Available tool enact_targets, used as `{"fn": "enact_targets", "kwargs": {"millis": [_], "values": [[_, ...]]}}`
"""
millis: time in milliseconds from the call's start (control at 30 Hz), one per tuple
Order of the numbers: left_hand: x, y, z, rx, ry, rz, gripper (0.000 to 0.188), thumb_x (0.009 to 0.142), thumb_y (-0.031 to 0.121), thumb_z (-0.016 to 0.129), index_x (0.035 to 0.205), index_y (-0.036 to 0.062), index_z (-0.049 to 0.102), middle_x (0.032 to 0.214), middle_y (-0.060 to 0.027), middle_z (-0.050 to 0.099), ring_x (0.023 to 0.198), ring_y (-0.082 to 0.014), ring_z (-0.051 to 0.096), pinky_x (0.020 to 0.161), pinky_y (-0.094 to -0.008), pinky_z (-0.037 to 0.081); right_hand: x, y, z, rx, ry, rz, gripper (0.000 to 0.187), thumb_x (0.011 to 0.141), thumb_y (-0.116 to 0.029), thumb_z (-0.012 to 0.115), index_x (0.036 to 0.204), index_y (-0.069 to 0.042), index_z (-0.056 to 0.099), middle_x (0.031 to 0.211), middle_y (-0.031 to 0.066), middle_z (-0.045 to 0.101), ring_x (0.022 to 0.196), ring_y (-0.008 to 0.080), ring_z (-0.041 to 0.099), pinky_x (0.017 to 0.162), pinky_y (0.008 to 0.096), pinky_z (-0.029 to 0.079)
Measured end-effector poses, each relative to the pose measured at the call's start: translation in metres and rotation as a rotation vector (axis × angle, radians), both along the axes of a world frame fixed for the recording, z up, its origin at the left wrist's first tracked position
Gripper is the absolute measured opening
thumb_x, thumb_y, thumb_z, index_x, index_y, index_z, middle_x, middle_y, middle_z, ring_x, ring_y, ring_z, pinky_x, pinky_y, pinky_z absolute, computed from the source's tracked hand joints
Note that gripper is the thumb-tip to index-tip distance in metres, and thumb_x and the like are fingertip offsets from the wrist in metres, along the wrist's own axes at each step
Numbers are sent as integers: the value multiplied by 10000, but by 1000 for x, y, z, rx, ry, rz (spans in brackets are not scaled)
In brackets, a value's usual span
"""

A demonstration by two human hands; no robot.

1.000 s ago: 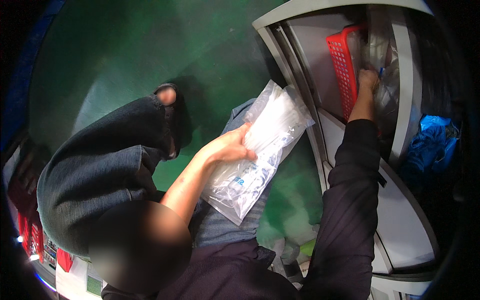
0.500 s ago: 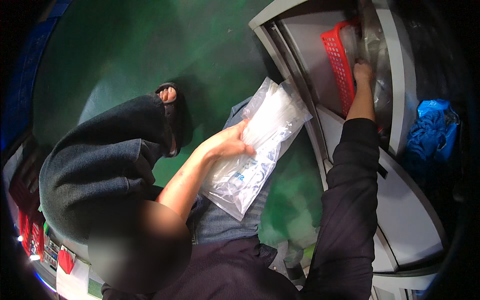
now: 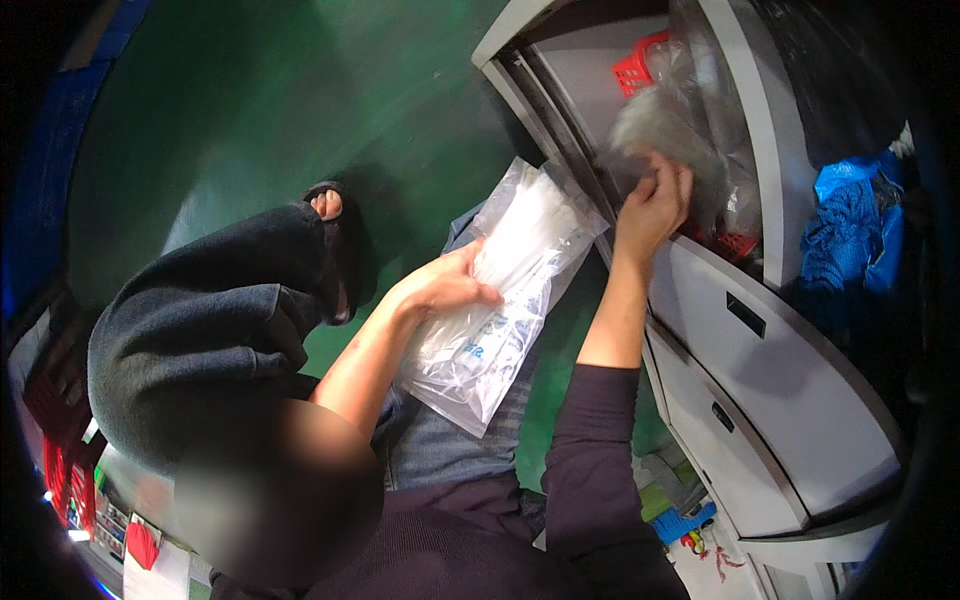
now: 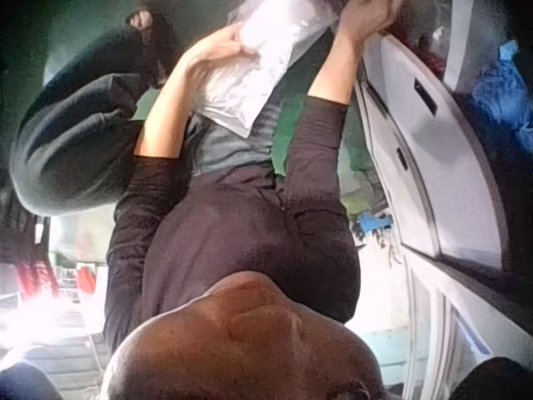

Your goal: The person retrieves zip ties from a cabinet, then moves to a workbench to bundle and secure a set of electrical wires using the zip ties and scissors.

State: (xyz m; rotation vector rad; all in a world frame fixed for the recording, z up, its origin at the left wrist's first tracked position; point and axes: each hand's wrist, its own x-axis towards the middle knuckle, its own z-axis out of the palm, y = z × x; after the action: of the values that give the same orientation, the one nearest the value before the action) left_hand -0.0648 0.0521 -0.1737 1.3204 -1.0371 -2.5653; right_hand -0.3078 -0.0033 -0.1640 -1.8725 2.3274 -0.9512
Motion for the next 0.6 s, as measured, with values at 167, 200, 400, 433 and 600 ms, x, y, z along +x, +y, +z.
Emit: {"fn": "enact_targets", "kwargs": {"millis": [167, 200, 400, 433, 600], "values": [[0, -2, 0, 31, 23, -14, 695, 654, 95, 720, 1281, 25, 427, 1108, -108, 590, 1039, -199, 541, 940, -310, 396, 10, 42, -3, 81, 337, 18, 312, 654, 46, 561, 798, -202, 682, 1152, 38, 531, 1182, 295, 443, 1025, 570, 261], [0, -2, -1, 33, 33, -7, 690, 656, 93, 720, 1278, 26, 430, 1102, -106, 592, 1033, -197, 544, 936, -309, 400, 9, 45, -4, 57, 361, 32, 311, 650, 41, 564, 784, -213, 684, 1185, 33, 522, 1220, 302, 415, 1043, 591, 229], [1, 1, -6, 45, 38, 9, 665, 671, 93, 715, 1272, 32, 440, 1085, -101, 600, 1001, -189, 562, 906, -315, 429, -1, 49, -11, -15, 115, 154, 329, 652, 84, 530, 761, -184, 686, 1243, 70, 507, 1275, 376, 348, 1053, 526, 274], [1, 0, -6, 42, 25, 4, 661, 674, 93, 714, 1273, 33, 441, 1085, -100, 602, 998, -187, 564, 901, -317, 434, -2, 49, -10, -26, 69, 154, 321, 655, 86, 534, 761, -174, 689, 1241, 78, 509, 1274, 377, 351, 1051, 514, 284], [3, -11, -3, 155, 12, 46, 622, 764, 251, 703, 1290, 44, 443, 1155, -115, 577, 1027, -182, 556, 900, -332, 441, 14, 72, 11, -40, -112, 191, 238, 678, 58, 588, 771, -130, 701, 1225, 116, 522, 1259, 373, 383, 1039, 480, 322]]}}
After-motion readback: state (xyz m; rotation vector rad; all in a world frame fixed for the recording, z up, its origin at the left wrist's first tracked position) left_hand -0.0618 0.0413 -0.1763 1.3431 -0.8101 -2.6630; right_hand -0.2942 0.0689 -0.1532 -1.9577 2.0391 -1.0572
